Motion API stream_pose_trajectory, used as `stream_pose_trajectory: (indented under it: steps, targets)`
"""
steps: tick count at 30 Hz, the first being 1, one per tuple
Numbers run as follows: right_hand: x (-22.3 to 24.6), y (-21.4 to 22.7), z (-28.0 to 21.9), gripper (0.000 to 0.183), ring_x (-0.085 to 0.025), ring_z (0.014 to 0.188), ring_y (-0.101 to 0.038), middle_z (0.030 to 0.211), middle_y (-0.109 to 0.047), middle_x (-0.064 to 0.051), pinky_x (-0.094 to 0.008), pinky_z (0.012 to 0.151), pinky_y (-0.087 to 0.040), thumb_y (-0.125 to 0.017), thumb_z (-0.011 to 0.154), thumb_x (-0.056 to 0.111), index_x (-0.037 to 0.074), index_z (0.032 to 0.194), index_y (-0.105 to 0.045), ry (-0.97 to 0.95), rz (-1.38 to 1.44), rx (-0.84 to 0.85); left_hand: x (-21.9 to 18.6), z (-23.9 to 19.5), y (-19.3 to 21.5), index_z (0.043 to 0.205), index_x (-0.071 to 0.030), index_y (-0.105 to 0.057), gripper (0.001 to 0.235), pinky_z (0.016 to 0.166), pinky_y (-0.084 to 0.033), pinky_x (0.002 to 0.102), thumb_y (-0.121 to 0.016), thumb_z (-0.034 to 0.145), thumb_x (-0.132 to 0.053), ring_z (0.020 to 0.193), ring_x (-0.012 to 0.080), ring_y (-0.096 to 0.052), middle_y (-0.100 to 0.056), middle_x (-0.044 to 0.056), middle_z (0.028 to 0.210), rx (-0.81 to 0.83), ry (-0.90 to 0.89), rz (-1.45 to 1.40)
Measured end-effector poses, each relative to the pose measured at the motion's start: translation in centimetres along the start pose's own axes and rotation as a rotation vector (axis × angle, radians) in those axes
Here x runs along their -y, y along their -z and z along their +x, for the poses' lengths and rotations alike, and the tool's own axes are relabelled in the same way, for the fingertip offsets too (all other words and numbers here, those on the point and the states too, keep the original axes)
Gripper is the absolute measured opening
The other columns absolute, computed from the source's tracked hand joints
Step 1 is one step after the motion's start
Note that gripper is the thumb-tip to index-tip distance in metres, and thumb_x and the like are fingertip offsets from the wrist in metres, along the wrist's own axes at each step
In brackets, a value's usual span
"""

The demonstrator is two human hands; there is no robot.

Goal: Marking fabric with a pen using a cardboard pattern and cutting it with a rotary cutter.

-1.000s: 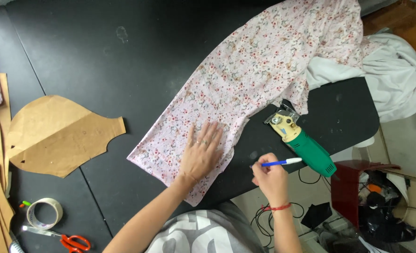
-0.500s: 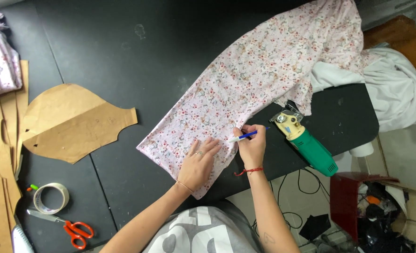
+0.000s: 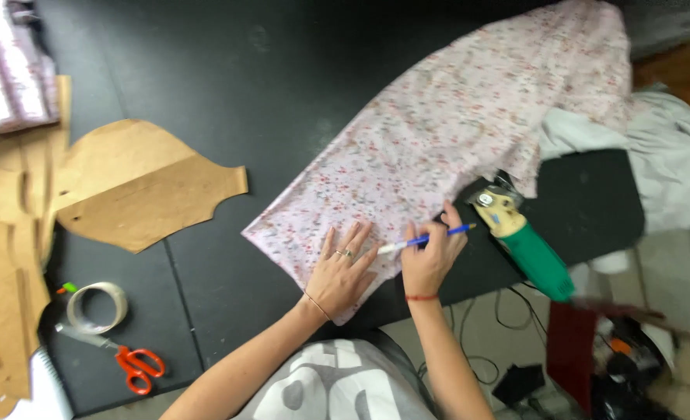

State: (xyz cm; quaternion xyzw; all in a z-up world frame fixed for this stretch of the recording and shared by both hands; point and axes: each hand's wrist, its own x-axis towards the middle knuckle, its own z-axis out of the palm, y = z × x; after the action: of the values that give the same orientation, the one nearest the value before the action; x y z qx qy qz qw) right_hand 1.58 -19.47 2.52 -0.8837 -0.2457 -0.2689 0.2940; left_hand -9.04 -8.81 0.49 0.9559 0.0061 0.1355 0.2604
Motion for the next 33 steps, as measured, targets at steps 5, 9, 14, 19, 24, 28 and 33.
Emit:
stream_pose_trajectory:
  steps: [5, 9, 14, 19, 24, 28, 33]
  targets:
    - [5.5, 0.5, -2.0, 0.021, -0.026, 0.091, -0.057, 0.103, -0.061, -0.007, -0.034, 0.075, -0.040, -0.065, 0.075, 0.021, 0.011, 0.068, -0.048, 0.134, 0.322, 0.297, 3.0, -2.5, 1.8, 0.131, -0.016, -0.034, 0.061, 0.099, -0.015, 0.053, -0.054, 0.078, -0.037, 0.128, 0.0274, -0.024, -0.029, 0.014, 0.138, 0.013, 0.175, 0.171]
    - [6.1, -0.4, -5.1, 0.027, -0.028, 0.111, -0.047, 0.116, -0.055, -0.005, -0.049, 0.091, -0.030, -0.067, 0.070, 0.034, 0.013, 0.081, -0.053, 0.263, 0.445, 0.554, 6.1, -4.8, 3.6, 0.132, -0.018, -0.034, 0.056, 0.098, -0.006, 0.058, -0.042, 0.083, -0.043, 0.130, 0.0275, -0.021, -0.026, 0.013, 0.139, -0.054, 0.345, 0.289]
    - [6.3, 0.1, -5.5, 0.035, -0.027, 0.122, -0.035, 0.125, -0.049, -0.002, -0.057, 0.095, -0.013, -0.068, 0.068, 0.038, 0.018, 0.094, -0.056, 0.333, 0.501, 0.756, 12.1, -6.2, 7.0, 0.130, -0.016, -0.037, 0.057, 0.096, -0.008, 0.059, -0.056, 0.078, -0.029, 0.128, 0.0302, -0.024, -0.029, 0.014, 0.138, -0.199, 0.532, 0.411]
    - [6.2, 0.2, -4.8, 0.030, -0.025, 0.116, -0.043, 0.117, -0.055, -0.003, -0.051, 0.096, -0.021, -0.068, 0.071, 0.031, 0.015, 0.094, -0.058, 0.153, 0.540, 0.738, 18.1, -6.5, 8.5, 0.127, -0.013, -0.043, 0.059, 0.093, -0.033, 0.051, -0.061, 0.076, -0.038, 0.120, 0.0256, -0.040, -0.039, 0.010, 0.134, -0.231, 0.505, 0.513]
    - [5.7, 0.4, -3.4, 0.024, -0.027, 0.104, -0.053, 0.107, -0.061, -0.006, -0.038, 0.088, -0.040, -0.067, 0.074, 0.020, 0.010, 0.095, -0.060, -0.092, 0.642, 0.633, 17.7, -5.7, 9.9, 0.129, -0.016, -0.043, 0.065, 0.084, -0.047, 0.033, -0.059, 0.071, -0.041, 0.112, 0.0215, -0.050, -0.049, 0.005, 0.126, -0.057, 0.516, 0.674]
    - [4.6, 0.6, -3.8, 0.027, -0.027, 0.104, -0.053, 0.105, -0.061, -0.005, -0.039, 0.087, -0.041, -0.068, 0.072, 0.024, 0.011, 0.095, -0.060, -0.042, 0.586, 0.728, 17.1, -5.3, 10.4, 0.139, -0.016, -0.021, 0.081, 0.089, -0.042, 0.039, -0.057, 0.068, -0.032, 0.120, 0.0274, -0.038, -0.037, 0.011, 0.135, 0.175, 0.623, 0.486]
    - [4.3, 1.1, -3.9, 0.028, -0.029, 0.108, -0.050, 0.109, -0.059, -0.007, -0.040, 0.088, -0.039, -0.068, 0.072, 0.026, 0.011, 0.095, -0.060, -0.039, 0.611, 0.769, 18.2, -6.0, 8.1, 0.137, -0.016, -0.030, 0.073, 0.080, -0.049, 0.037, -0.051, 0.067, -0.013, 0.107, 0.0322, -0.052, -0.049, 0.016, 0.124, 0.050, 0.453, 0.785]
